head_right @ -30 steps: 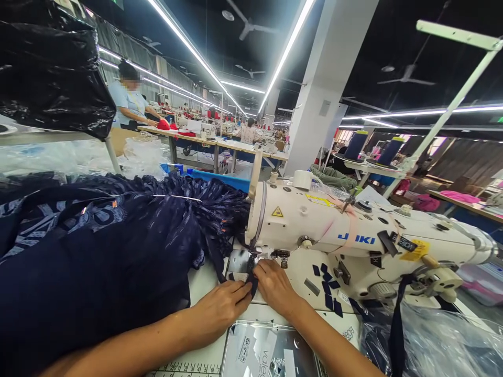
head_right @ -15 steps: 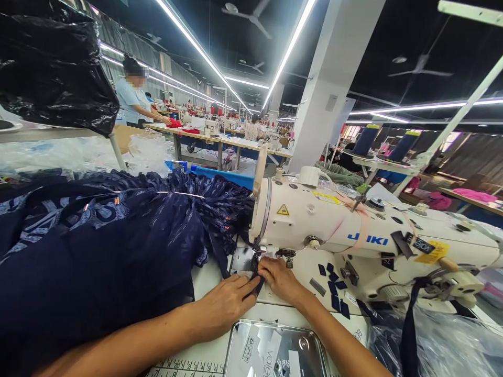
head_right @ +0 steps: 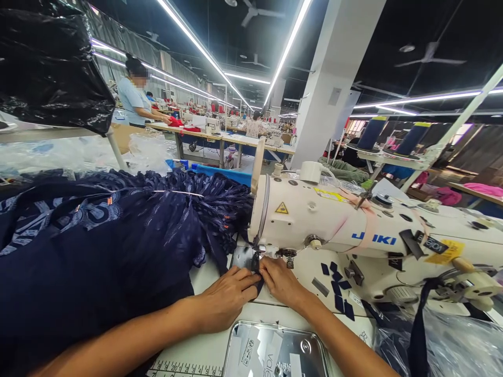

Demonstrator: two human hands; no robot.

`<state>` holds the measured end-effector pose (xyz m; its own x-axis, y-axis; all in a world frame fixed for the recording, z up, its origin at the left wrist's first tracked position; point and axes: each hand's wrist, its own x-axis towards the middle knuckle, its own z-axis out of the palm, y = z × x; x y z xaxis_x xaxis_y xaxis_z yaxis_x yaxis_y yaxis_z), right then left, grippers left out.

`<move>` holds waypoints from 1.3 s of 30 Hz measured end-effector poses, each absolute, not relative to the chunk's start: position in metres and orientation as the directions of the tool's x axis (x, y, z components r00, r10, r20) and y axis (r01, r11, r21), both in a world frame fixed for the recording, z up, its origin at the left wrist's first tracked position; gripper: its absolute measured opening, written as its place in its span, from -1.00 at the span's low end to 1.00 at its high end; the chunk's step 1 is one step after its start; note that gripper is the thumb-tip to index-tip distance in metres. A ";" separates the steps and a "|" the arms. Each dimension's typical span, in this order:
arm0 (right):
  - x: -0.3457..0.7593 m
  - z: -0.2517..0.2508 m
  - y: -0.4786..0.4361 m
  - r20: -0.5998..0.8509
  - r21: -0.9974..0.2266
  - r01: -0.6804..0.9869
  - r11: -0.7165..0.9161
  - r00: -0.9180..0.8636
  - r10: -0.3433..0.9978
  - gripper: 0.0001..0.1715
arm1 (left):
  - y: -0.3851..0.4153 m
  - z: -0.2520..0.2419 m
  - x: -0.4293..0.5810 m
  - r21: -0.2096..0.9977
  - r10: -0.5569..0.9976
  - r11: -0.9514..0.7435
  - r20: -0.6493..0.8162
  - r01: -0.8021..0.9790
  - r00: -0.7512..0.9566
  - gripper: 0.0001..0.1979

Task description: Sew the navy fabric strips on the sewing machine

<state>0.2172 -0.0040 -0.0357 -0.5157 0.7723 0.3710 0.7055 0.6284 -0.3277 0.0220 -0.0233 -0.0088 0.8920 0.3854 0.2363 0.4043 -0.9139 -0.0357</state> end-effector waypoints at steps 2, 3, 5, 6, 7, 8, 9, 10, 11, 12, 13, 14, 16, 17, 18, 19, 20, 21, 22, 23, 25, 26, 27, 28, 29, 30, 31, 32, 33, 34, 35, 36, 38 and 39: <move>0.218 -0.034 -0.009 0.414 -0.281 0.688 0.669 -0.542 0.731 -0.80 | -0.023 -0.010 0.021 -0.016 0.384 -0.917 0.247 0.400 0.890 -0.85; 0.219 -0.033 -0.012 0.433 -0.254 0.672 0.695 -0.564 0.703 -0.80 | -0.023 -0.011 0.021 -0.007 0.380 -0.919 0.255 0.395 0.889 -0.84; 0.222 -0.031 -0.018 0.472 -0.183 0.637 0.749 -0.611 0.635 -0.79 | -0.023 -0.014 0.020 0.006 0.368 -0.924 0.279 0.382 0.887 -0.84; 0.223 -0.030 -0.020 0.490 -0.141 0.624 0.769 -0.631 0.602 -0.77 | -0.023 -0.016 0.020 0.008 0.364 -0.926 0.294 0.379 0.884 -0.83; 0.223 -0.029 -0.022 0.507 -0.098 0.616 0.781 -0.644 0.572 -0.76 | -0.024 -0.017 0.019 0.010 0.361 -0.926 0.308 0.376 0.880 -0.83; 0.224 -0.029 -0.023 0.522 -0.058 0.613 0.788 -0.654 0.548 -0.75 | -0.024 -0.018 0.019 0.012 0.360 -0.927 0.319 0.376 0.877 -0.82; 0.224 -0.028 -0.024 0.532 -0.024 0.611 0.791 -0.662 0.527 -0.74 | -0.025 -0.018 0.019 0.015 0.360 -0.926 0.328 0.376 0.873 -0.81; 0.224 -0.027 -0.024 0.537 0.003 0.607 0.795 -0.671 0.511 -0.73 | -0.026 -0.018 0.019 0.021 0.360 -0.927 0.334 0.375 0.871 -0.80; 0.223 -0.027 -0.024 0.536 0.026 0.604 0.797 -0.681 0.498 -0.73 | -0.026 -0.017 0.019 0.027 0.361 -0.927 0.337 0.374 0.870 -0.79; 0.223 -0.027 -0.024 0.532 0.050 0.601 0.798 -0.692 0.488 -0.73 | -0.026 -0.017 0.019 0.033 0.363 -0.927 0.339 0.374 0.868 -0.78; 0.222 -0.027 -0.024 0.526 0.077 0.599 0.797 -0.703 0.478 -0.72 | -0.026 -0.017 0.019 0.039 0.367 -0.925 0.341 0.377 0.866 -0.77; 0.221 -0.027 -0.025 0.518 0.106 0.600 0.793 -0.714 0.472 -0.71 | -0.026 -0.017 0.019 0.045 0.372 -0.924 0.343 0.380 0.863 -0.76; 0.221 -0.028 -0.026 0.496 0.162 0.611 0.775 -0.729 0.472 -0.70 | -0.026 -0.017 0.019 0.055 0.375 -0.923 0.346 0.380 0.860 -0.73; 0.221 -0.028 -0.026 0.484 0.183 0.618 0.765 -0.734 0.477 -0.69 | -0.025 -0.018 0.020 0.059 0.372 -0.925 0.349 0.376 0.860 -0.71; 0.221 -0.029 -0.026 0.471 0.198 0.623 0.757 -0.737 0.484 -0.69 | -0.024 -0.018 0.020 0.062 0.369 -0.926 0.352 0.372 0.860 -0.69; 0.221 -0.029 -0.025 0.459 0.209 0.627 0.750 -0.740 0.491 -0.69 | -0.023 -0.019 0.021 0.063 0.368 -0.927 0.355 0.371 0.859 -0.68; 0.222 -0.030 -0.024 0.452 0.219 0.630 0.745 -0.742 0.495 -0.69 | -0.022 -0.020 0.022 0.061 0.370 -0.925 0.358 0.374 0.857 -0.67; 0.222 -0.031 -0.023 0.449 0.229 0.632 0.740 -0.743 0.496 -0.68 | -0.021 -0.020 0.023 0.056 0.375 -0.923 0.360 0.381 0.855 -0.67; 0.223 -0.031 -0.021 0.451 0.240 0.636 0.733 -0.742 0.496 -0.66 | -0.019 -0.021 0.024 0.051 0.380 -0.920 0.359 0.389 0.852 -0.68; 0.225 -0.032 -0.018 0.456 0.250 0.642 0.725 -0.739 0.497 -0.65 | -0.018 -0.021 0.026 0.045 0.386 -0.917 0.358 0.397 0.850 -0.69; 0.227 -0.034 -0.014 0.464 0.262 0.655 0.708 -0.729 0.503 -0.62 | -0.015 -0.021 0.028 0.042 0.393 -0.913 0.354 0.405 0.849 -0.72; 0.228 -0.035 -0.012 0.464 0.262 0.662 0.703 -0.725 0.510 -0.61 | -0.014 -0.020 0.029 0.043 0.394 -0.913 0.352 0.406 0.849 -0.73; 0.229 -0.037 -0.010 0.461 0.255 0.668 0.699 -0.719 0.519 -0.61 | -0.013 -0.020 0.030 0.045 0.395 -0.913 0.352 0.406 0.849 -0.74; 0.230 -0.038 -0.009 0.458 0.245 0.675 0.696 -0.713 0.530 -0.60 | -0.013 -0.020 0.031 0.047 0.395 -0.913 0.353 0.406 0.848 -0.74; 0.230 -0.039 -0.008 0.454 0.234 0.680 0.694 -0.708 0.541 -0.60 | -0.013 -0.020 0.031 0.048 0.397 -0.912 0.355 0.408 0.847 -0.74; 0.230 -0.041 -0.008 0.451 0.224 0.686 0.692 -0.703 0.551 -0.60 | -0.012 -0.019 0.031 0.048 0.397 -0.912 0.356 0.408 0.846 -0.74; 0.231 -0.042 -0.007 0.448 0.216 0.692 0.688 -0.697 0.560 -0.60 | -0.012 -0.019 0.031 0.048 0.398 -0.911 0.358 0.409 0.845 -0.74; 0.231 -0.044 -0.007 0.443 0.212 0.699 0.683 -0.692 0.570 -0.59 | -0.012 -0.019 0.032 0.048 0.399 -0.911 0.358 0.410 0.844 -0.74; 0.231 -0.045 -0.007 0.436 0.211 0.704 0.678 -0.688 0.580 -0.58 | -0.011 -0.019 0.032 0.046 0.401 -0.910 0.356 0.412 0.844 -0.74; 0.232 -0.046 -0.007 0.428 0.210 0.712 0.671 -0.684 0.591 -0.57 | -0.011 -0.019 0.032 0.045 0.402 -0.909 0.353 0.414 0.845 -0.74; 0.232 -0.046 -0.006 0.420 0.206 0.720 0.663 -0.677 0.604 -0.56 | -0.010 -0.020 0.032 0.043 0.402 -0.909 0.351 0.414 0.846 -0.74; 0.232 -0.046 -0.006 0.415 0.202 0.727 0.656 -0.670 0.615 -0.55 | -0.009 -0.020 0.032 0.040 0.401 -0.909 0.352 0.415 0.846 -0.73; 0.232 -0.045 -0.006 0.411 0.195 0.733 0.652 -0.664 0.624 -0.55 | -0.007 -0.022 0.033 0.033 0.395 -0.910 0.364 0.412 0.843 -0.72; 0.233 -0.043 -0.006 0.412 0.194 0.731 0.655 -0.666 0.621 -0.55 | -0.006 -0.022 0.033 0.031 0.390 -0.912 0.371 0.409 0.842 -0.72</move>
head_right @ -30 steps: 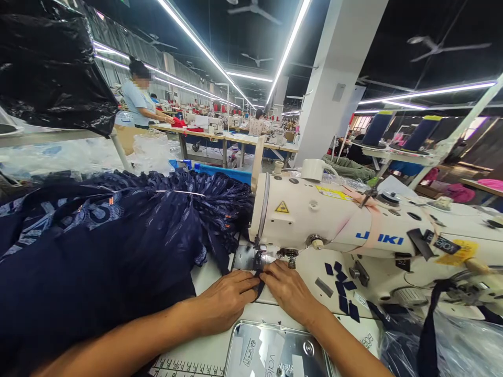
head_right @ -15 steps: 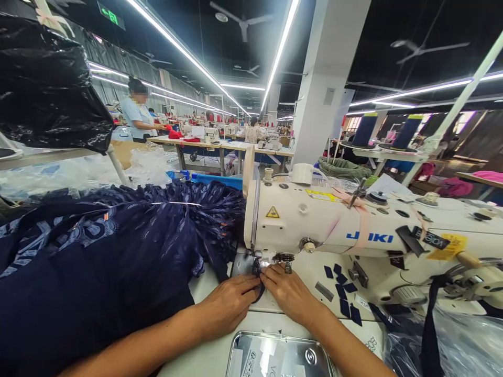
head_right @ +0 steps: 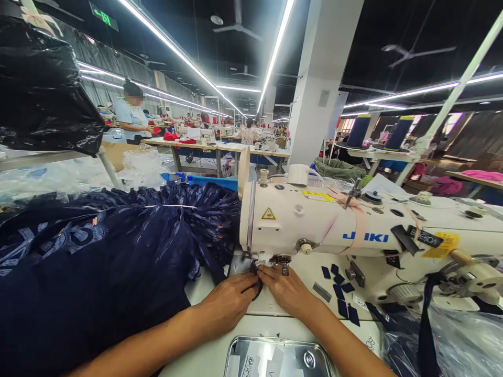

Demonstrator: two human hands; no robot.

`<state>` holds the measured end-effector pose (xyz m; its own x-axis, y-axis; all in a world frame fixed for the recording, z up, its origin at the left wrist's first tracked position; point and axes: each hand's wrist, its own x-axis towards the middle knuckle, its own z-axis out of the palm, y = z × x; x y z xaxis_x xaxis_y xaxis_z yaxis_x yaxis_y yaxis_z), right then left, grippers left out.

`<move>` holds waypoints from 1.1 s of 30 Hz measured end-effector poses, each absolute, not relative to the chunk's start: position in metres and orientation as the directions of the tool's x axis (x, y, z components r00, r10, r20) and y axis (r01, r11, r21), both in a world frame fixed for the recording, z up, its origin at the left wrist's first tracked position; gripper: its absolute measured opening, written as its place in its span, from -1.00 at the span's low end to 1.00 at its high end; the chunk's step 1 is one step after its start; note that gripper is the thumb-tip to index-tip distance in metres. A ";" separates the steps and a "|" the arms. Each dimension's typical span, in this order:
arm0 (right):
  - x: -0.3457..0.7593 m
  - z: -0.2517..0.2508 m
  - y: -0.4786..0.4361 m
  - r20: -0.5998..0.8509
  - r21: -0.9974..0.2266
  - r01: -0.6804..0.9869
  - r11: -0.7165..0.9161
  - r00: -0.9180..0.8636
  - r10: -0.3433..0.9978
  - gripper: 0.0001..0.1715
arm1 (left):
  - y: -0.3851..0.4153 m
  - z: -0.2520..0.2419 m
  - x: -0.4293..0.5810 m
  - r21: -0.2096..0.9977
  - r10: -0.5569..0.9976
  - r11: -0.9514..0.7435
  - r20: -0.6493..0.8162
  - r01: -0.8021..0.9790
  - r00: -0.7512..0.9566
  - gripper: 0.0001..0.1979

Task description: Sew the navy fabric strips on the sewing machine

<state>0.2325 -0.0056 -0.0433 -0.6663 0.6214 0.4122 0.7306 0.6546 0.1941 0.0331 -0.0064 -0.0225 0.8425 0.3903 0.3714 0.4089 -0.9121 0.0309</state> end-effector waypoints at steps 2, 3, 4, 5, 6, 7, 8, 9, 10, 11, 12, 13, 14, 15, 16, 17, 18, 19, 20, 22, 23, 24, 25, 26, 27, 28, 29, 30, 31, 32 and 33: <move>0.232 -0.039 -0.006 0.414 0.200 0.720 0.664 -0.677 0.609 -0.56 | -0.005 -0.024 0.034 0.028 0.382 -0.915 0.381 0.403 0.842 -0.72; 0.232 -0.037 -0.006 0.414 0.203 0.714 0.670 -0.682 0.603 -0.56 | -0.005 -0.024 0.034 0.028 0.382 -0.915 0.384 0.403 0.841 -0.72; 0.231 -0.035 -0.007 0.414 0.203 0.710 0.674 -0.686 0.598 -0.56 | -0.004 -0.025 0.034 0.028 0.385 -0.913 0.387 0.407 0.838 -0.73; 0.230 -0.033 -0.007 0.417 0.201 0.708 0.677 -0.688 0.595 -0.56 | -0.004 -0.025 0.035 0.027 0.388 -0.911 0.390 0.411 0.835 -0.72; 0.230 -0.031 -0.008 0.421 0.198 0.707 0.679 -0.687 0.593 -0.55 | -0.004 -0.025 0.035 0.023 0.391 -0.909 0.395 0.417 0.831 -0.72; 0.229 -0.030 -0.008 0.423 0.195 0.709 0.678 -0.684 0.594 -0.54 | -0.003 -0.026 0.035 0.018 0.393 -0.907 0.399 0.422 0.828 -0.71; 0.229 -0.029 -0.008 0.422 0.194 0.713 0.674 -0.681 0.599 -0.53 | -0.002 -0.027 0.035 0.012 0.394 -0.905 0.402 0.426 0.827 -0.70; 0.228 -0.029 -0.008 0.419 0.198 0.719 0.666 -0.676 0.606 -0.52 | -0.002 -0.027 0.036 0.003 0.393 -0.904 0.405 0.429 0.826 -0.68; 0.228 -0.030 -0.008 0.414 0.206 0.727 0.656 -0.672 0.615 -0.51 | -0.001 -0.028 0.036 -0.006 0.392 -0.902 0.409 0.432 0.824 -0.68; 0.227 -0.030 -0.007 0.406 0.215 0.733 0.645 -0.668 0.624 -0.51 | 0.000 -0.030 0.036 -0.017 0.391 -0.900 0.413 0.436 0.823 -0.67; 0.227 -0.031 -0.007 0.399 0.224 0.740 0.635 -0.664 0.633 -0.51 | 0.001 -0.031 0.037 -0.027 0.391 -0.897 0.416 0.441 0.821 -0.67; 0.227 -0.031 -0.007 0.394 0.231 0.746 0.625 -0.659 0.641 -0.50 | 0.001 -0.032 0.037 -0.037 0.390 -0.895 0.418 0.445 0.820 -0.68; 0.227 -0.032 -0.007 0.393 0.235 0.751 0.616 -0.654 0.647 -0.50 | 0.002 -0.032 0.038 -0.045 0.390 -0.893 0.420 0.449 0.819 -0.68; 0.227 -0.032 -0.007 0.395 0.239 0.756 0.609 -0.649 0.651 -0.49 | 0.003 -0.033 0.038 -0.053 0.391 -0.890 0.422 0.452 0.818 -0.69; 0.227 -0.032 -0.007 0.399 0.243 0.760 0.603 -0.645 0.652 -0.48 | 0.003 -0.033 0.039 -0.059 0.391 -0.888 0.423 0.455 0.817 -0.70; 0.226 -0.032 -0.007 0.407 0.251 0.762 0.597 -0.643 0.649 -0.48 | 0.003 -0.033 0.040 -0.063 0.391 -0.887 0.424 0.457 0.817 -0.70; 0.226 -0.032 -0.007 0.417 0.261 0.764 0.590 -0.641 0.645 -0.48 | 0.004 -0.032 0.041 -0.069 0.388 -0.887 0.427 0.457 0.817 -0.71; 0.226 -0.031 -0.007 0.426 0.273 0.765 0.584 -0.640 0.640 -0.48 | 0.004 -0.031 0.041 -0.075 0.384 -0.887 0.429 0.456 0.817 -0.71; 0.226 -0.031 -0.007 0.433 0.284 0.765 0.578 -0.640 0.635 -0.48 | 0.004 -0.031 0.041 -0.082 0.379 -0.887 0.434 0.454 0.818 -0.72; 0.226 -0.030 -0.007 0.438 0.299 0.768 0.567 -0.638 0.634 -0.49 | 0.005 -0.030 0.042 -0.090 0.373 -0.886 0.444 0.455 0.814 -0.72; 0.226 -0.030 -0.007 0.437 0.301 0.771 0.562 -0.635 0.637 -0.49 | 0.005 -0.030 0.042 -0.090 0.374 -0.885 0.449 0.457 0.811 -0.73; 0.226 -0.030 -0.007 0.435 0.299 0.774 0.558 -0.631 0.642 -0.49 | 0.005 -0.030 0.042 -0.087 0.376 -0.884 0.453 0.460 0.808 -0.73; 0.225 -0.030 -0.007 0.433 0.292 0.779 0.554 -0.625 0.650 -0.48 | 0.005 -0.031 0.042 -0.082 0.379 -0.883 0.454 0.462 0.806 -0.73; 0.225 -0.030 -0.006 0.430 0.282 0.785 0.551 -0.617 0.659 -0.47 | 0.005 -0.031 0.042 -0.074 0.382 -0.883 0.457 0.463 0.803 -0.73; 0.225 -0.030 -0.006 0.426 0.271 0.792 0.548 -0.609 0.669 -0.47 | 0.004 -0.032 0.042 -0.061 0.387 -0.884 0.458 0.463 0.800 -0.73; 0.225 -0.030 -0.005 0.423 0.259 0.798 0.545 -0.601 0.679 -0.48 | 0.003 -0.032 0.041 -0.040 0.395 -0.885 0.460 0.463 0.795 -0.71; 0.225 -0.029 -0.005 0.419 0.246 0.803 0.543 -0.593 0.687 -0.50 | 0.001 -0.032 0.040 -0.008 0.408 -0.886 0.460 0.463 0.789 -0.69; 0.224 -0.028 -0.005 0.416 0.232 0.808 0.541 -0.585 0.696 -0.53 | 0.000 -0.031 0.039 0.033 0.424 -0.886 0.459 0.462 0.781 -0.67; 0.224 -0.028 -0.005 0.417 0.216 0.814 0.539 -0.576 0.703 -0.56 | -0.001 -0.030 0.037 0.080 0.443 -0.885 0.452 0.459 0.774 -0.66; 0.224 -0.027 -0.006 0.420 0.200 0.817 0.540 -0.570 0.706 -0.60 | -0.002 -0.028 0.034 0.126 0.464 -0.880 0.439 0.458 0.769 -0.65; 0.223 -0.026 -0.007 0.425 0.182 0.817 0.547 -0.567 0.705 -0.63 | -0.001 -0.027 0.032 0.168 0.486 -0.871 0.421 0.461 0.766 -0.65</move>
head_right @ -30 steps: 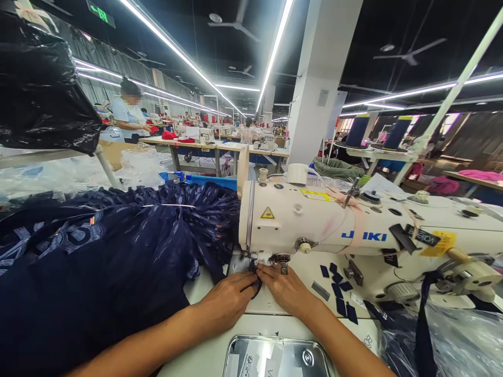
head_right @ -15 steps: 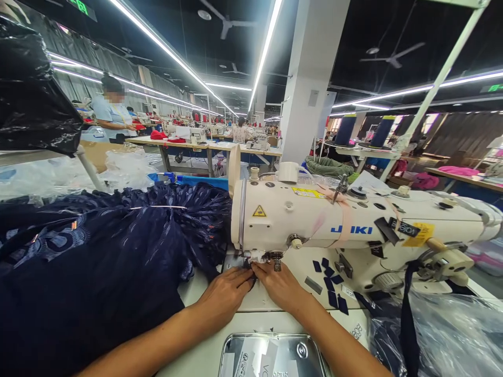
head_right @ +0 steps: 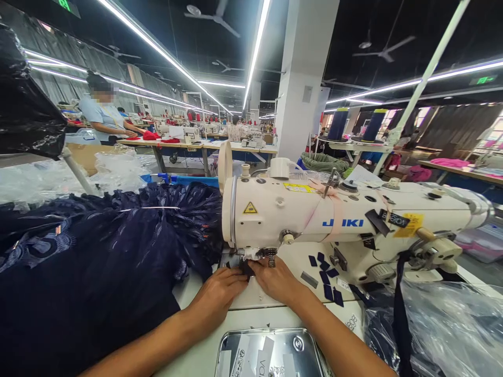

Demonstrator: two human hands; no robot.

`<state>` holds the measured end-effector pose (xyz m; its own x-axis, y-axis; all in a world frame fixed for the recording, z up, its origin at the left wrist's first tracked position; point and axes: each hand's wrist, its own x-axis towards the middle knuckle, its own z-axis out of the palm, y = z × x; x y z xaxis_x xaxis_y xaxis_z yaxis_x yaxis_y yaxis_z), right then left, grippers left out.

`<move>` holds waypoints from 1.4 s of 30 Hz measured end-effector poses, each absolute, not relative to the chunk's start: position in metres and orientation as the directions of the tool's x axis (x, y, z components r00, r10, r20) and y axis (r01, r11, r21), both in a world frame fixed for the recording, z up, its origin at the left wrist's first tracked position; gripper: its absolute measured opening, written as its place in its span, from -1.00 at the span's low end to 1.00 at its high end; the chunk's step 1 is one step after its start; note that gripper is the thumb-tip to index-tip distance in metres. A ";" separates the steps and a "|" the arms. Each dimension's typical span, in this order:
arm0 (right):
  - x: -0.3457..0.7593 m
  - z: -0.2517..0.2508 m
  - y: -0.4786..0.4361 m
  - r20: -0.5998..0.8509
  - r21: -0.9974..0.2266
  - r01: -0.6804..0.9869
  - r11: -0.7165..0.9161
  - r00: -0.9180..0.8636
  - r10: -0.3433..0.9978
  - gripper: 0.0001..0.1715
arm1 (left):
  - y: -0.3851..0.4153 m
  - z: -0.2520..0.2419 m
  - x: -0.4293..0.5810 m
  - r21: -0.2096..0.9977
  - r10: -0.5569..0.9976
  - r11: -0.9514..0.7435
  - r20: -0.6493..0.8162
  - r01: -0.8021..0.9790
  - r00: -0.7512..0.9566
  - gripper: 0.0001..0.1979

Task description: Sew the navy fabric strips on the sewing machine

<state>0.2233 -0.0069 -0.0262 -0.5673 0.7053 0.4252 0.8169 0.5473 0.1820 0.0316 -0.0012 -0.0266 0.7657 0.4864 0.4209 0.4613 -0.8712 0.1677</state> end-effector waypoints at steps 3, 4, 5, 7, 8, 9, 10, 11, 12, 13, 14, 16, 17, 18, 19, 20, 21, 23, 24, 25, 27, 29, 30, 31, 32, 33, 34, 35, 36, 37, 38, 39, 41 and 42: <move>0.222 -0.025 -0.011 0.450 0.138 0.796 0.590 -0.581 0.678 -0.67 | 0.004 -0.020 0.023 0.259 0.561 -0.828 0.363 0.497 0.744 -0.68; 0.222 -0.025 -0.013 0.452 0.127 0.785 0.606 -0.589 0.669 -0.69 | 0.007 -0.018 0.021 0.282 0.584 -0.812 0.347 0.512 0.734 -0.68; 0.221 -0.025 -0.014 0.451 0.116 0.777 0.619 -0.597 0.664 -0.70 | 0.009 -0.016 0.019 0.300 0.601 -0.798 0.337 0.523 0.724 -0.68; 0.220 -0.025 -0.017 0.446 0.091 0.767 0.636 -0.602 0.662 -0.71 | 0.011 -0.011 0.018 0.312 0.620 -0.783 0.332 0.537 0.711 -0.67; 0.219 -0.025 -0.017 0.445 0.076 0.763 0.642 -0.602 0.663 -0.71 | 0.011 -0.009 0.018 0.303 0.621 -0.783 0.335 0.543 0.709 -0.67; 0.218 -0.025 -0.018 0.448 0.062 0.761 0.646 -0.599 0.664 -0.71 | 0.010 -0.008 0.019 0.288 0.618 -0.786 0.342 0.547 0.708 -0.69; 0.218 -0.025 -0.018 0.450 0.048 0.758 0.650 -0.598 0.664 -0.71 | 0.009 -0.006 0.019 0.269 0.612 -0.791 0.353 0.550 0.708 -0.71; 0.217 -0.025 -0.018 0.451 0.034 0.753 0.658 -0.599 0.662 -0.71 | 0.008 -0.006 0.020 0.249 0.605 -0.796 0.365 0.552 0.708 -0.73; 0.217 -0.025 -0.018 0.450 0.020 0.743 0.669 -0.604 0.658 -0.71 | 0.007 -0.006 0.020 0.229 0.596 -0.802 0.375 0.552 0.710 -0.74; 0.217 -0.024 -0.019 0.449 0.009 0.731 0.683 -0.613 0.650 -0.72 | 0.006 -0.006 0.020 0.208 0.587 -0.807 0.382 0.552 0.714 -0.75; 0.216 -0.024 -0.019 0.449 0.000 0.718 0.696 -0.622 0.641 -0.72 | 0.006 -0.006 0.020 0.186 0.578 -0.812 0.385 0.553 0.719 -0.76; 0.215 -0.024 -0.020 0.459 -0.010 0.696 0.718 -0.635 0.621 -0.72 | 0.005 -0.007 0.018 0.137 0.567 -0.816 0.378 0.561 0.732 -0.77; 0.215 -0.025 -0.020 0.468 -0.012 0.693 0.721 -0.633 0.617 -0.71 | 0.005 -0.007 0.018 0.116 0.566 -0.815 0.370 0.568 0.737 -0.77; 0.215 -0.025 -0.020 0.477 -0.018 0.694 0.719 -0.626 0.617 -0.71 | 0.006 -0.007 0.017 0.099 0.567 -0.813 0.360 0.573 0.741 -0.77; 0.215 -0.026 -0.020 0.487 -0.033 0.697 0.716 -0.615 0.621 -0.70 | 0.006 -0.008 0.017 0.088 0.568 -0.811 0.350 0.578 0.745 -0.75; 0.216 -0.027 -0.020 0.495 -0.058 0.699 0.712 -0.600 0.629 -0.69 | 0.006 -0.008 0.016 0.082 0.570 -0.811 0.338 0.580 0.749 -0.73; 0.217 -0.029 -0.019 0.500 -0.094 0.699 0.709 -0.583 0.640 -0.69 | 0.006 -0.009 0.016 0.079 0.571 -0.810 0.327 0.581 0.752 -0.71; 0.219 -0.031 -0.018 0.513 -0.185 0.683 0.707 -0.547 0.662 -0.69 | 0.006 -0.009 0.016 0.079 0.573 -0.810 0.312 0.581 0.758 -0.67; 0.220 -0.032 -0.017 0.518 -0.230 0.670 0.706 -0.530 0.672 -0.69 | 0.005 -0.009 0.017 0.082 0.575 -0.810 0.305 0.581 0.759 -0.65; 0.221 -0.033 -0.016 0.522 -0.270 0.657 0.704 -0.514 0.681 -0.69 | 0.005 -0.009 0.017 0.086 0.577 -0.810 0.297 0.580 0.761 -0.63; 0.222 -0.034 -0.015 0.528 -0.331 0.637 0.696 -0.487 0.696 -0.69 | 0.006 -0.009 0.018 0.098 0.581 -0.809 0.283 0.580 0.763 -0.60; 0.223 -0.035 -0.014 0.532 -0.366 0.625 0.690 -0.467 0.706 -0.69 | 0.006 -0.008 0.019 0.111 0.585 -0.808 0.269 0.579 0.765 -0.59; 0.223 -0.036 -0.013 0.537 -0.371 0.622 0.690 -0.463 0.706 -0.69 | 0.007 -0.008 0.019 0.115 0.587 -0.807 0.264 0.579 0.765 -0.58; 0.223 -0.036 -0.013 0.542 -0.369 0.619 0.693 -0.463 0.702 -0.69 | 0.008 -0.009 0.019 0.118 0.588 -0.807 0.258 0.579 0.766 -0.58; 0.223 -0.037 -0.013 0.544 -0.359 0.620 0.698 -0.469 0.696 -0.69 | 0.008 -0.009 0.019 0.120 0.590 -0.806 0.253 0.580 0.767 -0.58; 0.223 -0.038 -0.012 0.544 -0.343 0.623 0.703 -0.479 0.689 -0.69 | 0.009 -0.009 0.019 0.121 0.590 -0.806 0.250 0.580 0.768 -0.58; 0.223 -0.038 -0.012 0.539 -0.321 0.628 0.709 -0.494 0.682 -0.69 | 0.009 -0.010 0.019 0.120 0.589 -0.806 0.250 0.579 0.768 -0.58; 0.223 -0.039 -0.012 0.531 -0.296 0.636 0.713 -0.511 0.676 -0.69 | 0.009 -0.010 0.019 0.117 0.585 -0.809 0.253 0.576 0.770 -0.59; 0.223 -0.039 -0.012 0.520 -0.269 0.648 0.713 -0.525 0.673 -0.69 | 0.009 -0.011 0.019 0.111 0.576 -0.815 0.256 0.568 0.776 -0.59; 0.224 -0.039 -0.013 0.509 -0.240 0.662 0.710 -0.537 0.672 -0.68 | 0.008 -0.011 0.019 0.103 0.565 -0.823 0.257 0.559 0.784 -0.60; 0.224 -0.039 -0.013 0.501 -0.209 0.676 0.707 -0.547 0.671 -0.68 | 0.008 -0.012 0.018 0.092 0.553 -0.831 0.256 0.549 0.793 -0.61; 0.223 -0.039 -0.013 0.494 -0.177 0.688 0.704 -0.556 0.668 -0.68 | 0.007 -0.012 0.018 0.080 0.543 -0.837 0.252 0.541 0.801 -0.62; 0.223 -0.037 -0.014 0.492 -0.118 0.703 0.701 -0.572 0.656 -0.67 | 0.006 -0.013 0.017 0.062 0.532 -0.843 0.244 0.535 0.811 -0.64; 0.222 -0.037 -0.015 0.492 -0.094 0.706 0.702 -0.580 0.649 -0.67 | 0.005 -0.013 0.017 0.057 0.532 -0.842 0.243 0.536 0.811 -0.64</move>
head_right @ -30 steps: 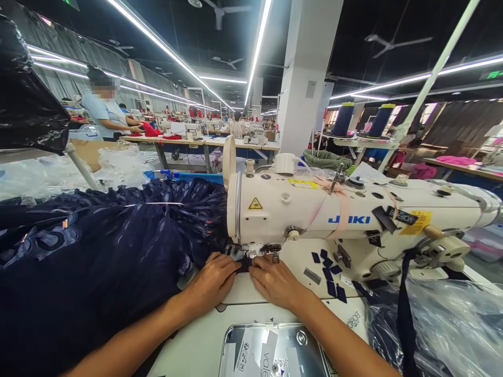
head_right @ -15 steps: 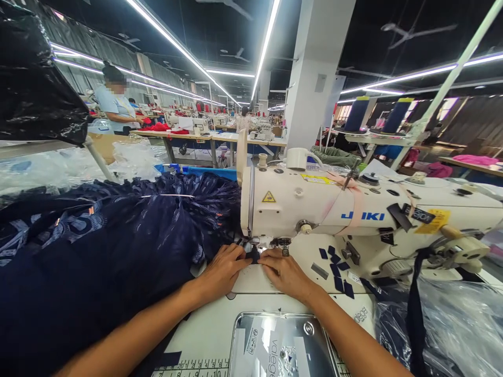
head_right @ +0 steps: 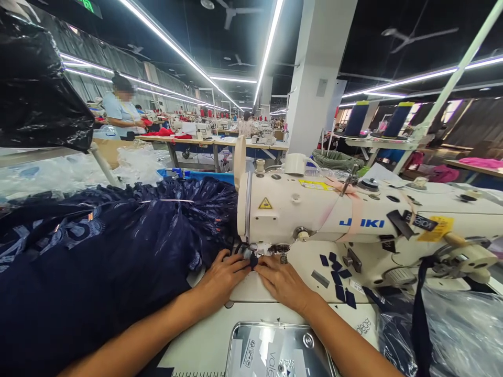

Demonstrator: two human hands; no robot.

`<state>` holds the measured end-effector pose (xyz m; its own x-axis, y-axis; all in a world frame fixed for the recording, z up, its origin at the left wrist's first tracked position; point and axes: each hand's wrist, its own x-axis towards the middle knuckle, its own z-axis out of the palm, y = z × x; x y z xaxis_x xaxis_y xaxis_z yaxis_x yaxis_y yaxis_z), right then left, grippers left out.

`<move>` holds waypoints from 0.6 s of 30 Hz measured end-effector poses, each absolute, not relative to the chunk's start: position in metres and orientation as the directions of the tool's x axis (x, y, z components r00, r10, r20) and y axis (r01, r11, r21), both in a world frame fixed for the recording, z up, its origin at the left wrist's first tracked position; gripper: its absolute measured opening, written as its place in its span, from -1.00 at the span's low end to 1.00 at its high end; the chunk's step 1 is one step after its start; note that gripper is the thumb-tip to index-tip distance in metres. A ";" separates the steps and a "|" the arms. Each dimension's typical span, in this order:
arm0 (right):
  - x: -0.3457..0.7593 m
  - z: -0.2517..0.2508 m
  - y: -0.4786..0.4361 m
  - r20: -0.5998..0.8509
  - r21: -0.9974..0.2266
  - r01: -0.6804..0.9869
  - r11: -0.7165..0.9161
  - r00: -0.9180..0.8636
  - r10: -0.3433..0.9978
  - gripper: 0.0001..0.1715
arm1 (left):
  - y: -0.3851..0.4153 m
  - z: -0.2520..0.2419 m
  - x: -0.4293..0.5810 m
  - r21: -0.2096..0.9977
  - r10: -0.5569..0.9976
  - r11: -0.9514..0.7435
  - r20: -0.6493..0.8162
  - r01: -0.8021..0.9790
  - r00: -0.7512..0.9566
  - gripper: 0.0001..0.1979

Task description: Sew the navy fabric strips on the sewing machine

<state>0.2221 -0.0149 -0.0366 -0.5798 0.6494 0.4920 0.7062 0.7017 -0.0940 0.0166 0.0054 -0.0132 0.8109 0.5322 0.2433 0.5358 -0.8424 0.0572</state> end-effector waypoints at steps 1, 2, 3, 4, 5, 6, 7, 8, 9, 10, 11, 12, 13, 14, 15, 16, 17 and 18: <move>0.221 -0.036 -0.015 0.493 -0.076 0.708 0.702 -0.586 0.644 -0.68 | 0.005 -0.014 0.016 0.056 0.534 -0.841 0.243 0.537 0.810 -0.63; 0.221 -0.035 -0.016 0.493 -0.062 0.710 0.701 -0.589 0.640 -0.68 | 0.005 -0.014 0.015 0.058 0.535 -0.840 0.244 0.539 0.809 -0.62; 0.220 -0.034 -0.016 0.492 -0.054 0.712 0.700 -0.591 0.639 -0.69 | 0.005 -0.014 0.014 0.061 0.537 -0.839 0.244 0.540 0.808 -0.60; 0.220 -0.033 -0.017 0.490 -0.049 0.713 0.699 -0.593 0.639 -0.69 | 0.006 -0.014 0.013 0.064 0.538 -0.839 0.243 0.540 0.807 -0.59; 0.219 -0.033 -0.017 0.487 -0.048 0.713 0.699 -0.594 0.640 -0.70 | 0.006 -0.014 0.012 0.068 0.539 -0.839 0.243 0.540 0.806 -0.57; 0.219 -0.032 -0.017 0.486 -0.049 0.712 0.700 -0.596 0.639 -0.70 | 0.006 -0.013 0.012 0.072 0.538 -0.840 0.243 0.539 0.807 -0.56; 0.219 -0.032 -0.018 0.486 -0.052 0.710 0.702 -0.597 0.639 -0.70 | 0.007 -0.012 0.011 0.077 0.537 -0.841 0.244 0.536 0.808 -0.55; 0.219 -0.031 -0.018 0.487 -0.055 0.708 0.704 -0.597 0.638 -0.70 | 0.007 -0.012 0.011 0.084 0.535 -0.842 0.246 0.533 0.808 -0.56; 0.219 -0.030 -0.018 0.488 -0.059 0.706 0.706 -0.597 0.637 -0.70 | 0.007 -0.011 0.011 0.093 0.535 -0.843 0.248 0.529 0.808 -0.56; 0.219 -0.030 -0.018 0.490 -0.062 0.704 0.707 -0.596 0.636 -0.70 | 0.008 -0.011 0.011 0.104 0.536 -0.843 0.251 0.528 0.806 -0.57; 0.218 -0.030 -0.019 0.491 -0.064 0.704 0.708 -0.595 0.636 -0.70 | 0.008 -0.010 0.011 0.115 0.537 -0.842 0.253 0.526 0.805 -0.57; 0.218 -0.029 -0.019 0.492 -0.066 0.703 0.708 -0.594 0.636 -0.70 | 0.008 -0.010 0.011 0.124 0.539 -0.841 0.254 0.526 0.803 -0.58; 0.218 -0.029 -0.019 0.491 -0.068 0.703 0.708 -0.594 0.637 -0.70 | 0.008 -0.010 0.012 0.130 0.542 -0.840 0.256 0.527 0.801 -0.57; 0.218 -0.029 -0.019 0.491 -0.070 0.703 0.708 -0.593 0.638 -0.70 | 0.009 -0.010 0.012 0.133 0.543 -0.839 0.257 0.527 0.800 -0.57; 0.218 -0.029 -0.019 0.491 -0.072 0.703 0.708 -0.593 0.639 -0.70 | 0.009 -0.010 0.012 0.134 0.544 -0.839 0.256 0.528 0.799 -0.57; 0.218 -0.030 -0.019 0.490 -0.074 0.702 0.708 -0.592 0.639 -0.70 | 0.009 -0.011 0.012 0.136 0.545 -0.838 0.255 0.528 0.799 -0.56; 0.218 -0.030 -0.019 0.491 -0.076 0.702 0.709 -0.592 0.639 -0.69 | 0.009 -0.011 0.012 0.139 0.546 -0.837 0.253 0.529 0.799 -0.55; 0.218 -0.031 -0.018 0.493 -0.076 0.701 0.709 -0.592 0.638 -0.69 | 0.009 -0.010 0.012 0.144 0.548 -0.836 0.250 0.529 0.798 -0.55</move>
